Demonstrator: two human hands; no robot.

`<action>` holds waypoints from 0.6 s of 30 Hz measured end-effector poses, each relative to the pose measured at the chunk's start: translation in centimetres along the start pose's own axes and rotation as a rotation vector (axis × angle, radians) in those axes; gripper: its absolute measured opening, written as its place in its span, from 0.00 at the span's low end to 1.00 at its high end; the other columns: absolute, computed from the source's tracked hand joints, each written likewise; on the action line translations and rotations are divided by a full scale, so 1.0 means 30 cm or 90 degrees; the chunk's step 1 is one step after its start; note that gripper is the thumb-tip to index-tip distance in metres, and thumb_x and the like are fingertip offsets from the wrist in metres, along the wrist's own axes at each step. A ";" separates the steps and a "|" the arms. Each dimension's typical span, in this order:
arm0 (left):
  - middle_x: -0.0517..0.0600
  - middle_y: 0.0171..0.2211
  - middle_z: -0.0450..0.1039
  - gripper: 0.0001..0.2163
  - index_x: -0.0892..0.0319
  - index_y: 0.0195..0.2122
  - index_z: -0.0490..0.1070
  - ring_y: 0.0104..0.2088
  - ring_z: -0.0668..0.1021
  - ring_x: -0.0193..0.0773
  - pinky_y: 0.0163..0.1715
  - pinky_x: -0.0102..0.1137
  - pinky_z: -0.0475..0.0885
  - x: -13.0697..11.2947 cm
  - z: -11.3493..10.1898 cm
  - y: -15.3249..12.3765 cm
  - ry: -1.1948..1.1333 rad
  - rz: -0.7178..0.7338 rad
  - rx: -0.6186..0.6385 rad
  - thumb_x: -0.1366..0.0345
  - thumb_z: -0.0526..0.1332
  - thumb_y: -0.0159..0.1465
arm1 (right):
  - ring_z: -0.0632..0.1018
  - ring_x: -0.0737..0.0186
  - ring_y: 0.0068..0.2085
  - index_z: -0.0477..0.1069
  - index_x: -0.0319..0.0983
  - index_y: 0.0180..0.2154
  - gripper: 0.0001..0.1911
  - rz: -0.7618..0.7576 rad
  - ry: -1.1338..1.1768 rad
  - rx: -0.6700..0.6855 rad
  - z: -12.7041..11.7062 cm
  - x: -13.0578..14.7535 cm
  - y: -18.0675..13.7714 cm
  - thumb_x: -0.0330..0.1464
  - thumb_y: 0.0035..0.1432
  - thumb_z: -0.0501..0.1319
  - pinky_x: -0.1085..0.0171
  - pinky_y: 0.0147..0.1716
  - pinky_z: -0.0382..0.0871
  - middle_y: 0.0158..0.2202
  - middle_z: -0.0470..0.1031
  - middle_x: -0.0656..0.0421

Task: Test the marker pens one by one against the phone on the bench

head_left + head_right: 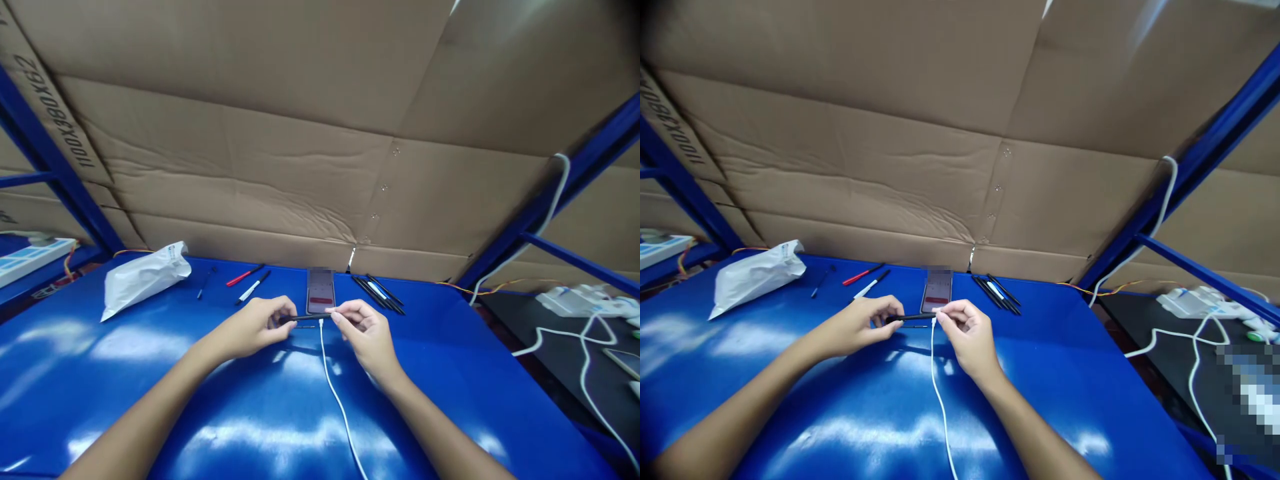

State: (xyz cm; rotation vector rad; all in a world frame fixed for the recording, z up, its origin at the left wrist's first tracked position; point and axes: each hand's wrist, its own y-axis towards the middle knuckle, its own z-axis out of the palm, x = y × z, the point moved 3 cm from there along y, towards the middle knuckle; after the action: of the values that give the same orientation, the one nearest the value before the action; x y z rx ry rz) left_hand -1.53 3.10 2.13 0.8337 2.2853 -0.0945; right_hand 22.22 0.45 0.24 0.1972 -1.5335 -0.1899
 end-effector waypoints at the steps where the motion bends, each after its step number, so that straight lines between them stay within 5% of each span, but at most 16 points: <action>1: 0.48 0.36 0.78 0.09 0.57 0.46 0.73 0.33 0.78 0.38 0.35 0.30 0.71 0.003 0.002 0.001 -0.006 0.000 0.004 0.59 0.60 0.71 | 0.84 0.55 0.37 0.77 0.40 0.36 0.12 0.000 -0.007 0.013 0.004 -0.004 -0.001 0.41 0.57 0.71 0.61 0.34 0.77 0.40 0.86 0.53; 8: 0.52 0.51 0.75 0.14 0.52 0.55 0.71 0.52 0.76 0.44 0.55 0.38 0.70 -0.002 0.006 0.004 0.013 0.068 -0.031 0.60 0.49 0.77 | 0.84 0.51 0.43 0.81 0.41 0.47 0.16 0.012 -0.056 0.093 0.021 -0.014 -0.008 0.41 0.61 0.67 0.57 0.40 0.78 0.46 0.85 0.52; 14: 0.50 0.45 0.73 0.12 0.54 0.51 0.65 0.42 0.76 0.43 0.46 0.37 0.72 0.050 0.026 -0.001 0.020 -0.038 -0.010 0.55 0.49 0.77 | 0.81 0.52 0.45 0.80 0.41 0.48 0.16 -0.016 -0.146 0.058 -0.010 -0.002 0.005 0.43 0.65 0.63 0.58 0.41 0.74 0.48 0.83 0.53; 18: 0.53 0.49 0.73 0.12 0.55 0.50 0.67 0.47 0.75 0.47 0.49 0.38 0.69 0.083 0.037 0.005 0.067 -0.007 0.003 0.54 0.56 0.73 | 0.79 0.57 0.37 0.80 0.42 0.46 0.15 -0.033 -0.208 0.022 -0.039 -0.012 0.018 0.42 0.65 0.62 0.60 0.37 0.71 0.45 0.83 0.54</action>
State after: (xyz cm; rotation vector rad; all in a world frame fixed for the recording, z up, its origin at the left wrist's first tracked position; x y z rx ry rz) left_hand -2.16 4.25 -0.27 0.8460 2.3891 -0.0623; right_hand 23.37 1.06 -0.01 0.2410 -1.8590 -0.2459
